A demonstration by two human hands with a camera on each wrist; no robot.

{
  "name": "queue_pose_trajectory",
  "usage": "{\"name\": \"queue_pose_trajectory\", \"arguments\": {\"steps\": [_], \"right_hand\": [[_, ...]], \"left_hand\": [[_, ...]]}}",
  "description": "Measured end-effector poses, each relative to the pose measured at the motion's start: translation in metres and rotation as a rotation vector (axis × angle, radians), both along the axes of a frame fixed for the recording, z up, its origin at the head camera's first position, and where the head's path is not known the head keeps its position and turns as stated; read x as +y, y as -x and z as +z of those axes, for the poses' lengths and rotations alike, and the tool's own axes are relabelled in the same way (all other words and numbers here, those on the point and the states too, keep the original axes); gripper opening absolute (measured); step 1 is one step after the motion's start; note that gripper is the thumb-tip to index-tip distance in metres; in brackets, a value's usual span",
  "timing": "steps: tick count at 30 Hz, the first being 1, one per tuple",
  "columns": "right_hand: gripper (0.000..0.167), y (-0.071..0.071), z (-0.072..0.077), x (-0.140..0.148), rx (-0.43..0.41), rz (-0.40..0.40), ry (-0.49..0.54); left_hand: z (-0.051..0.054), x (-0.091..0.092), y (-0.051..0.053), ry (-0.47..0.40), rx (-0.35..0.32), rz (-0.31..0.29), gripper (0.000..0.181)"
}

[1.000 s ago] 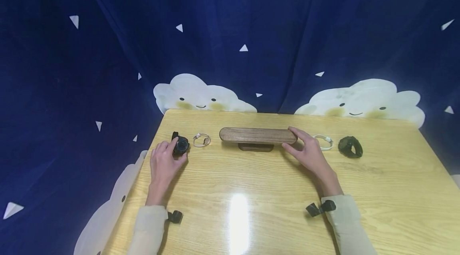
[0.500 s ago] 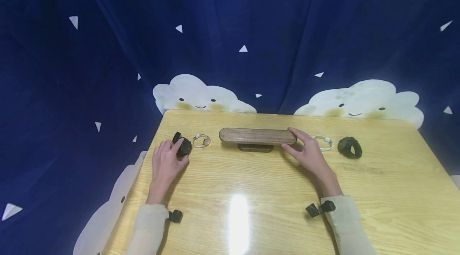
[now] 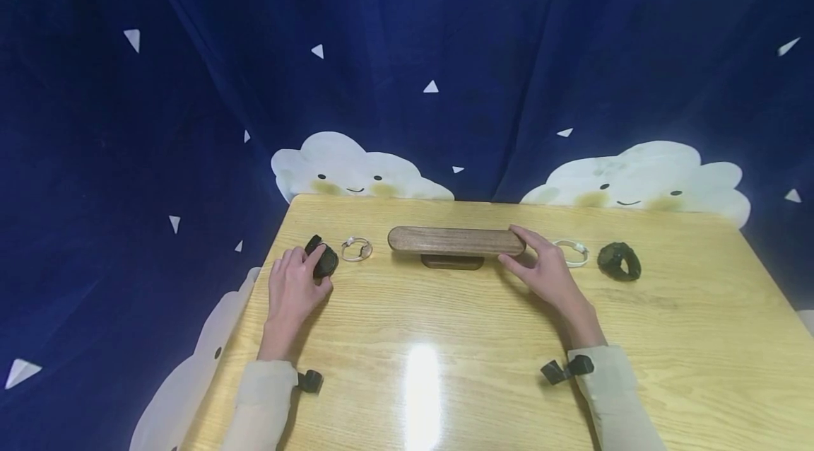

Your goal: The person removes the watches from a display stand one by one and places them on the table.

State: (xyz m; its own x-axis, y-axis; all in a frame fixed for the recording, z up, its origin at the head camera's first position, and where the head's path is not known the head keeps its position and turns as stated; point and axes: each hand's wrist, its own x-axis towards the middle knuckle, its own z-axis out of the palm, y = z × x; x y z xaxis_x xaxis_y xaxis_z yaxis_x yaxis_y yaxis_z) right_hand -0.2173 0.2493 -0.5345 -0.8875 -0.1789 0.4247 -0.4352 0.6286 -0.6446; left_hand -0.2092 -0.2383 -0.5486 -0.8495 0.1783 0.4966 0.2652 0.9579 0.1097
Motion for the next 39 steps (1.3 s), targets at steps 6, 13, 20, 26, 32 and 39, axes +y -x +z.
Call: {"name": "queue_pose_trajectory", "arguments": {"steps": [6,13,20,26,32,39], "right_hand": [[0.063,-0.001,0.003,-0.001,-0.015,0.001,0.002],[0.063,-0.001,0.003,0.0,-0.019,-0.003,0.003],[0.062,0.0,-0.001,0.001,-0.01,-0.002,0.007],[0.062,0.0,0.0,0.001,-0.01,-0.004,0.004],[0.063,0.0,0.0,-0.001,-0.003,-0.008,0.0],[0.063,-0.001,-0.001,-0.001,0.019,-0.013,-0.008]], "left_hand": [[0.002,-0.001,0.001,-0.001,-0.043,0.008,0.062],[0.002,0.0,-0.002,-0.041,-0.035,0.0,0.061],[-0.001,0.001,-0.005,-0.088,-0.014,0.001,0.059],[-0.001,0.003,-0.007,-0.135,-0.024,0.008,0.06],[-0.001,0.016,-0.011,-0.205,0.03,0.012,0.055],[0.001,0.044,-0.017,-0.294,0.129,-0.083,0.046]]}}
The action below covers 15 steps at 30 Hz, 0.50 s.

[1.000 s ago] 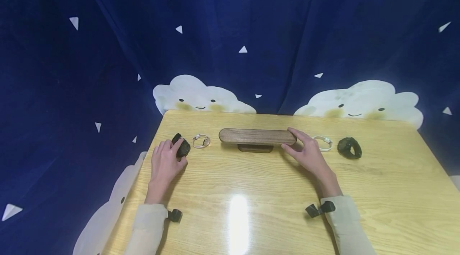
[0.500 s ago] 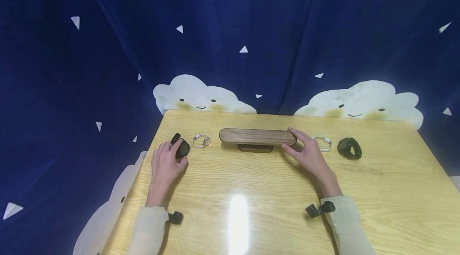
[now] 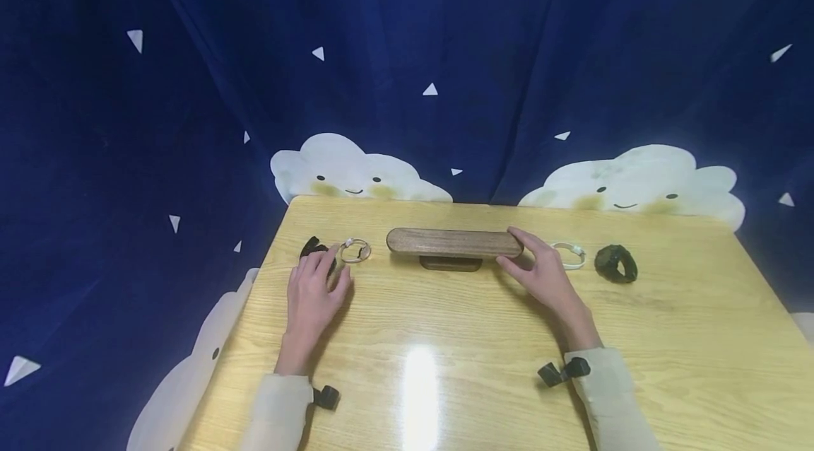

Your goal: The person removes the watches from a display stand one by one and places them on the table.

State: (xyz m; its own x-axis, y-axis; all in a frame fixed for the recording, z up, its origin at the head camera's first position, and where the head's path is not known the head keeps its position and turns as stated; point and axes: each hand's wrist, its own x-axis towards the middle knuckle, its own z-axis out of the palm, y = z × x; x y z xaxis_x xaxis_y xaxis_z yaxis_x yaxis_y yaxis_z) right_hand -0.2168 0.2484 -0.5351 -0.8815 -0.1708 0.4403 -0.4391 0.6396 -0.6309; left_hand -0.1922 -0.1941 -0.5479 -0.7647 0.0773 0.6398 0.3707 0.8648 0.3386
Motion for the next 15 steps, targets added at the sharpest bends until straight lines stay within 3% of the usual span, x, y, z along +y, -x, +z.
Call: {"name": "queue_pose_trajectory", "arguments": {"steps": [8,15], "right_hand": [[0.066,0.001,-0.002,-0.002,-0.01,-0.004,-0.004],[0.077,-0.001,-0.004,-0.003,-0.022,-0.018,-0.007]], "left_hand": [[-0.001,0.033,-0.005,-0.055,0.027,-0.134,0.046],[-0.005,0.055,-0.018,0.021,-0.084,-0.17,0.054]]}}
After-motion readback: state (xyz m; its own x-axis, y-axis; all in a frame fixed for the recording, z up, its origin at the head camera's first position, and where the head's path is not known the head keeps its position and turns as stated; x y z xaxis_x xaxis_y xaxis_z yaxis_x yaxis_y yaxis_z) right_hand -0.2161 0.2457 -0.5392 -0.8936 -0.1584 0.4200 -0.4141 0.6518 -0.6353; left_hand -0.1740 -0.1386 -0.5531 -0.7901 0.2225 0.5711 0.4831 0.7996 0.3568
